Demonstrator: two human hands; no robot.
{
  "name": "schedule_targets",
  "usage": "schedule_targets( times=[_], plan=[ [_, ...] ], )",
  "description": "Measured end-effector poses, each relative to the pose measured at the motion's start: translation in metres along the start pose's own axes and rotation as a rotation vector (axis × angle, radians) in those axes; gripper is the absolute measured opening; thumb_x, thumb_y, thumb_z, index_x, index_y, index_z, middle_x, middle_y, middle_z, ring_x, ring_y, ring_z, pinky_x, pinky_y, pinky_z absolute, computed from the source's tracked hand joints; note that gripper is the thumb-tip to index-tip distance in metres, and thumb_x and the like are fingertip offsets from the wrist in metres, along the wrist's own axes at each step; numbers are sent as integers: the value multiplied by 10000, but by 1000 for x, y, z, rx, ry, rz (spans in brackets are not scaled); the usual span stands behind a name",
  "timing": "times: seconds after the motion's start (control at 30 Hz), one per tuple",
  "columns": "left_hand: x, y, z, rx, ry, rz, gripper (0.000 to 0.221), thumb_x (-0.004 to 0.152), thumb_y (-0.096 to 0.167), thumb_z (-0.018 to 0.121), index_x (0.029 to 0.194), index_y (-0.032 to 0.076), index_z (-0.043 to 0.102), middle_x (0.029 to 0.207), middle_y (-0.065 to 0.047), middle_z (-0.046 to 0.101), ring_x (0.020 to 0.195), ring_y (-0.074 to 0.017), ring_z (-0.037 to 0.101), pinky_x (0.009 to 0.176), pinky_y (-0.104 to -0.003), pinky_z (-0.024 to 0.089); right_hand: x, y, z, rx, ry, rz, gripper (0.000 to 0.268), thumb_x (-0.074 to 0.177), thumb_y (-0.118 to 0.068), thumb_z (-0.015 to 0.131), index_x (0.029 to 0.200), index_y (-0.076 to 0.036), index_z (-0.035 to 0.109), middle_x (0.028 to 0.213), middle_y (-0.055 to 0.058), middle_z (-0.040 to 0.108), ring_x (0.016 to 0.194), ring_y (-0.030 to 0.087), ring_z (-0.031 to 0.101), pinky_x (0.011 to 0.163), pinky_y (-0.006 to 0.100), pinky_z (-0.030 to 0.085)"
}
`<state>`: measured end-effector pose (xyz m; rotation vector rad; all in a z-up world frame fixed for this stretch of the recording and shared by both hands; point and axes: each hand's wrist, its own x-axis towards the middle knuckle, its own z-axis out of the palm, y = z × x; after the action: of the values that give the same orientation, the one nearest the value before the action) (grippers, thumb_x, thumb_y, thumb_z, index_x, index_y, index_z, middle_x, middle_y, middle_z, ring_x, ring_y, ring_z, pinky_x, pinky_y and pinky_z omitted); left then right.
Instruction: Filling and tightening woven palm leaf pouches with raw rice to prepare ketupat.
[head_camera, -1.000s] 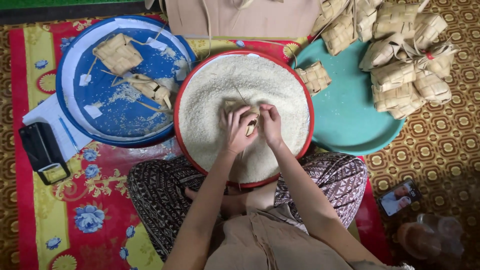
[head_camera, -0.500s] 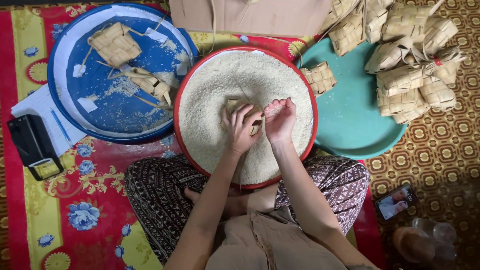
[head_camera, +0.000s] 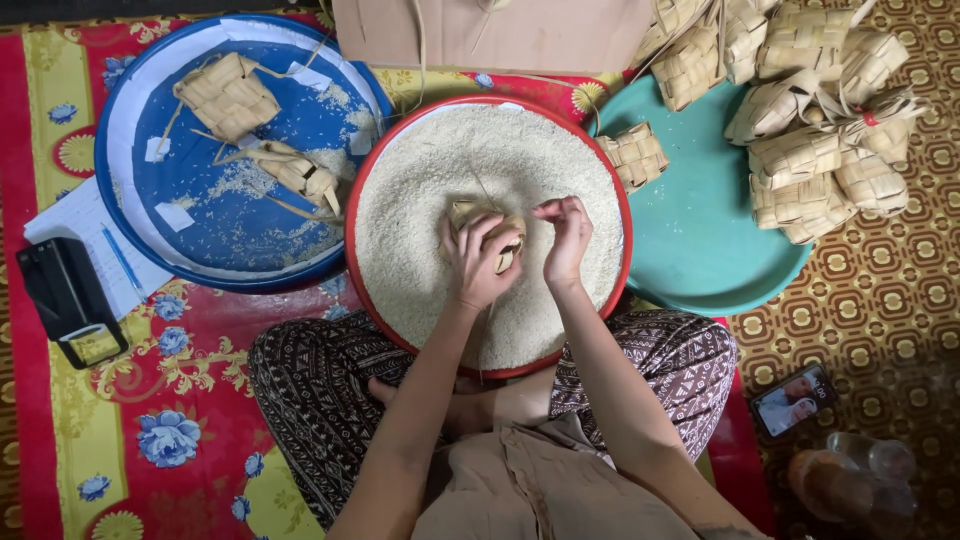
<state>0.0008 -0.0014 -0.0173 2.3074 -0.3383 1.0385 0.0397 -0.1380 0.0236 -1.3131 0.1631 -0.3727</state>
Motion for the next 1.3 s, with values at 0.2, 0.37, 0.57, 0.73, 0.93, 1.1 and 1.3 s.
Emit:
schedule_targets(
  times=[0.2, 0.37, 0.57, 0.73, 0.93, 1.1, 1.3],
  plan=[
    [-6, -3, 1, -28, -15, 35, 450, 708, 322, 734, 1152, 369, 681, 1325, 45, 580, 1263, -201, 553, 1085, -665, 347, -16, 27, 7, 60, 42, 335, 124, 919, -165, 644, 848, -78, 698, 813, 57, 692, 800, 153, 656, 763, 274, 502],
    [-4, -1, 2, 3, -66, 11, 552, 668, 340, 761, 1210, 364, 658, 1360, 34, 560, 1294, -219, 532, 1067, -725, 318, -10, 19, -11, 542, 212, 622, 176, 942, -269, 615, 885, -125, 700, 880, 24, 760, 891, 152, 724, 920, 298, 559],
    [4, 2, -3, 0, -55, 24, 580, 643, 330, 765, 1210, 372, 649, 1361, 34, 560, 1320, -220, 518, 1071, -742, 290, 2, 19, -13, 681, 190, 576, 254, 995, -289, 559, 986, -66, 679, 953, 109, 775, 887, 200, 775, 840, 319, 659],
    [1, -1, -3, -21, -59, 33, 593, 656, 335, 771, 1236, 370, 652, 1358, 42, 565, 1322, -209, 510, 1087, -711, 284, -19, -24, 13, 218, -86, 340, 402, 1063, -362, 401, 934, -108, 684, 907, 81, 769, 905, 177, 756, 883, 303, 589],
    [2, 1, -7, -43, -32, 77, 464, 678, 335, 731, 1139, 358, 679, 1323, 37, 584, 1281, -212, 548, 1066, -672, 339, -21, -18, 7, -120, -117, 26, 281, 1008, -163, 492, 949, -48, 741, 948, 90, 732, 1020, 168, 671, 1048, 352, 483],
    [4, 2, -8, -20, -44, 68, 533, 637, 334, 737, 1164, 365, 668, 1327, 24, 587, 1296, -228, 552, 1062, -716, 320, -39, -34, 26, 45, 24, 310, 247, 1003, -225, 531, 1098, -71, 699, 1073, 79, 715, 1096, 168, 615, 1079, 335, 437],
    [2, 3, -8, 5, -62, 46, 576, 622, 331, 730, 1191, 372, 653, 1338, 21, 578, 1323, -227, 536, 1070, -730, 316, -2, 45, -35, 757, 277, 606, 362, 956, -317, 622, 1173, -40, 708, 1129, 141, 734, 1072, 253, 717, 1027, 343, 575]
  ],
)
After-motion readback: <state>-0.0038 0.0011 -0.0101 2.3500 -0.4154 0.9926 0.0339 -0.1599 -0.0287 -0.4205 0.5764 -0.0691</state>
